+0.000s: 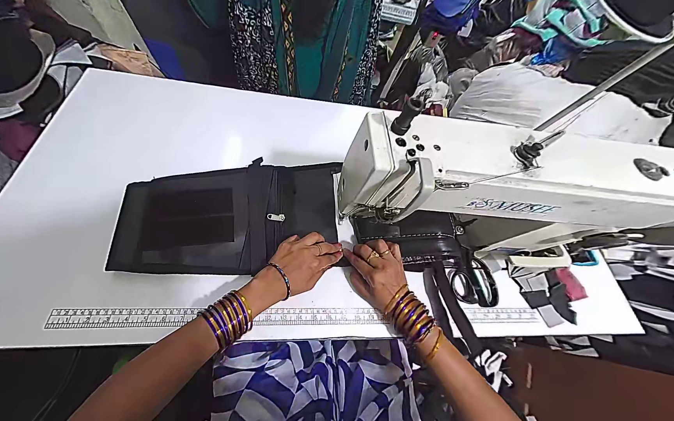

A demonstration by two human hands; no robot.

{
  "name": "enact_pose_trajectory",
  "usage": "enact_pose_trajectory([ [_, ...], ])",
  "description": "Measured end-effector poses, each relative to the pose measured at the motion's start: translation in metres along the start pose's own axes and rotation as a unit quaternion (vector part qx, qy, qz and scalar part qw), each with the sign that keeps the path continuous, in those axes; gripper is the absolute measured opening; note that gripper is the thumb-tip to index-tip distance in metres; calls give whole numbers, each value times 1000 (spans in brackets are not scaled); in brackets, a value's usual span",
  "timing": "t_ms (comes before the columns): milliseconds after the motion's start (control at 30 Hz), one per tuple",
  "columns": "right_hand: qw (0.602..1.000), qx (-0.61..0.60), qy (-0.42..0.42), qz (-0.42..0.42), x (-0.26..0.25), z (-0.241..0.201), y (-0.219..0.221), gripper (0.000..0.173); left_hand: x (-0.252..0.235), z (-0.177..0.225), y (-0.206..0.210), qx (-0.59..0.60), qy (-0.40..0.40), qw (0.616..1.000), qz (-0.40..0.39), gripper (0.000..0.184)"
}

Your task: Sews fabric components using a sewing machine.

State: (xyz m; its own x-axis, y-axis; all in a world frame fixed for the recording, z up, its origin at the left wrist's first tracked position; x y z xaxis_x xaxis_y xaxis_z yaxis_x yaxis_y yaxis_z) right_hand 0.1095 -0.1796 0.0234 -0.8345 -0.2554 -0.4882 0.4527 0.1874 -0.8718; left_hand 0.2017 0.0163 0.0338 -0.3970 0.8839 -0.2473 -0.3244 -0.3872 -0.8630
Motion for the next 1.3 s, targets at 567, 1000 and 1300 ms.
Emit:
enact_pose_trajectory([
  [567, 892, 48, 441, 89, 90, 72, -106, 21, -12, -26, 9, -14, 34, 995, 91, 37],
  [1000, 784, 1, 620, -36, 108, 139, -116, 34, -13, -9, -3, -11, -2, 1000, 18, 31],
  [1300, 857, -335, 343, 191, 72, 1, -81, 10, -18, -9, -13, 27, -54, 995, -80, 38],
])
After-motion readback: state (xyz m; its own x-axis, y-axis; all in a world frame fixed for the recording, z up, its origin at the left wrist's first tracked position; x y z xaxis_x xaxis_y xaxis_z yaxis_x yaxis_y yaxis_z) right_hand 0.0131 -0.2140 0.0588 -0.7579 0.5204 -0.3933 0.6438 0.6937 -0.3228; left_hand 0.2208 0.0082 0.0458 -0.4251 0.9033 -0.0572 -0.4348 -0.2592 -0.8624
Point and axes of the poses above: each hand's wrist, its own x-axis away from the middle knuckle, its own y-axis out of the palm, z = x × y, the point moved 1 cm from there along -x, towards the middle knuckle, and after that the axes turned 3 degrees about x, right-handed, at the moved point
